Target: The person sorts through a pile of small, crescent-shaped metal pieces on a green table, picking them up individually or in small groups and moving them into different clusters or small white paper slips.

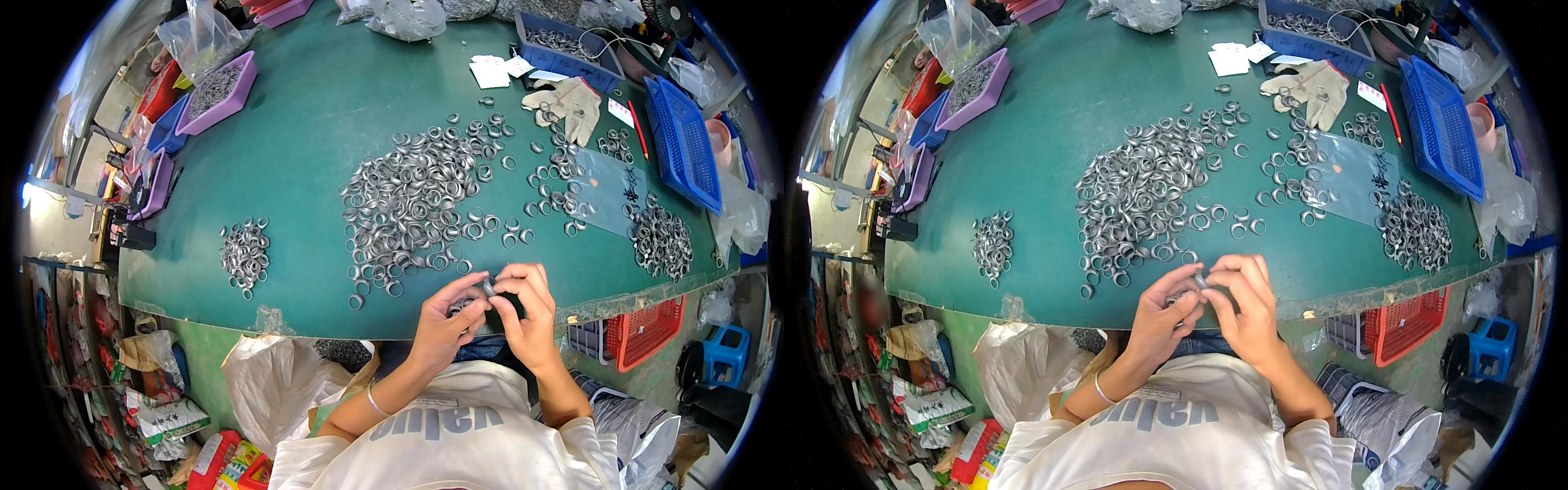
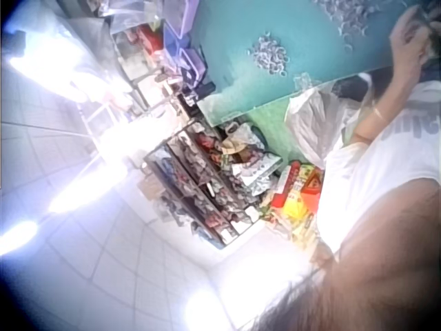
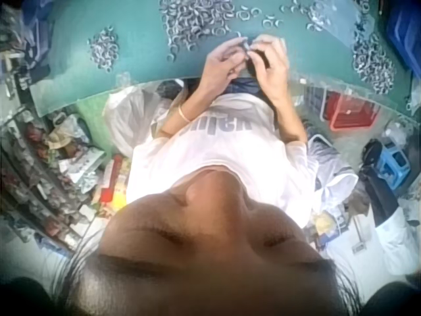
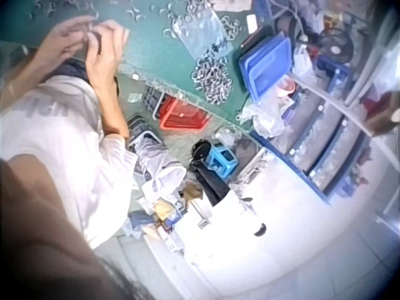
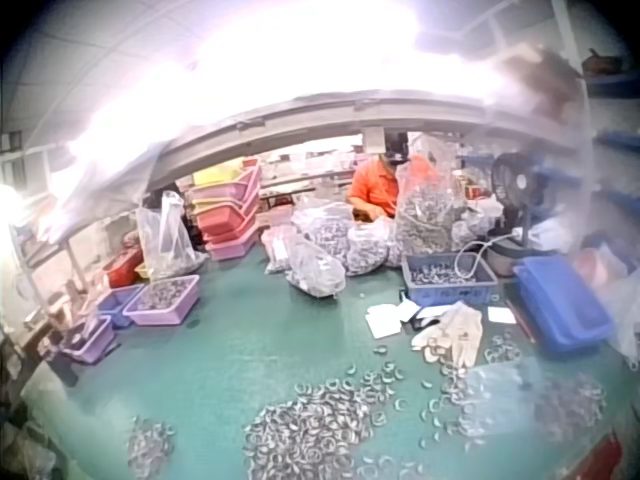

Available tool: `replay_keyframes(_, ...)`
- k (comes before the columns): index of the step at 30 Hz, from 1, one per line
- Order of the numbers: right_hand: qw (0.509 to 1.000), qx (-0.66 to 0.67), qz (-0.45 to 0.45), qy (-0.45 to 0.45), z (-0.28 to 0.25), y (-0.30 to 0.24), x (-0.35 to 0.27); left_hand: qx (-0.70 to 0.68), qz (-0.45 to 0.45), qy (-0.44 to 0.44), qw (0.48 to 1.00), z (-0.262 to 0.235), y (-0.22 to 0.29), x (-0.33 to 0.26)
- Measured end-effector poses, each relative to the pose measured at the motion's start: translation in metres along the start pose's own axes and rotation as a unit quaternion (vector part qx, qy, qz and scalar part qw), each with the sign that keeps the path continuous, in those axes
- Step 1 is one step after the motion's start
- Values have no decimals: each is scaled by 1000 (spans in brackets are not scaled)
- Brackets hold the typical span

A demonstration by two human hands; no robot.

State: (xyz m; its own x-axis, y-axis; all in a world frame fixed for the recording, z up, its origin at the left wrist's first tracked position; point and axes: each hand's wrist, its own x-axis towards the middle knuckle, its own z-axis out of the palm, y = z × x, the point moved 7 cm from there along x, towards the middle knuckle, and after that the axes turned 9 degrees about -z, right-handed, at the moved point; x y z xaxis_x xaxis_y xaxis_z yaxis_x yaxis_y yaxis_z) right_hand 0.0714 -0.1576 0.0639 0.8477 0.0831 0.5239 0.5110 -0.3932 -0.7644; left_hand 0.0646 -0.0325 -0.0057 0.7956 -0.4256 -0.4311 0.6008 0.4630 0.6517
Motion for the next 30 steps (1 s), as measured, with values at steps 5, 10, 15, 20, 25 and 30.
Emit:
replay_keyframes(5,995,-75,-69,-9,-1,-12,3,9,4,6,1000,4,2,-2)
replay_keyframes(10,999,48,16,-8,0,-6,-5,-7,4,15,1000,7,5,-3)
replay_keyframes(15,867,411,283,9,25,22,-32,72,5,-2,997,3,0,-1)
replay_keyframes(20,911,315,263,34,25,34,-34,34,-22,20,999,1,-3,1)
replay_keyframes(25,972,-229,40,38,-7,38,12,-109,-47,-40,992,2,-2,1)
replay_keyframes(30,931,-361,33,-44,5,58,19,-128,-53,3,990,-1,-6,5)
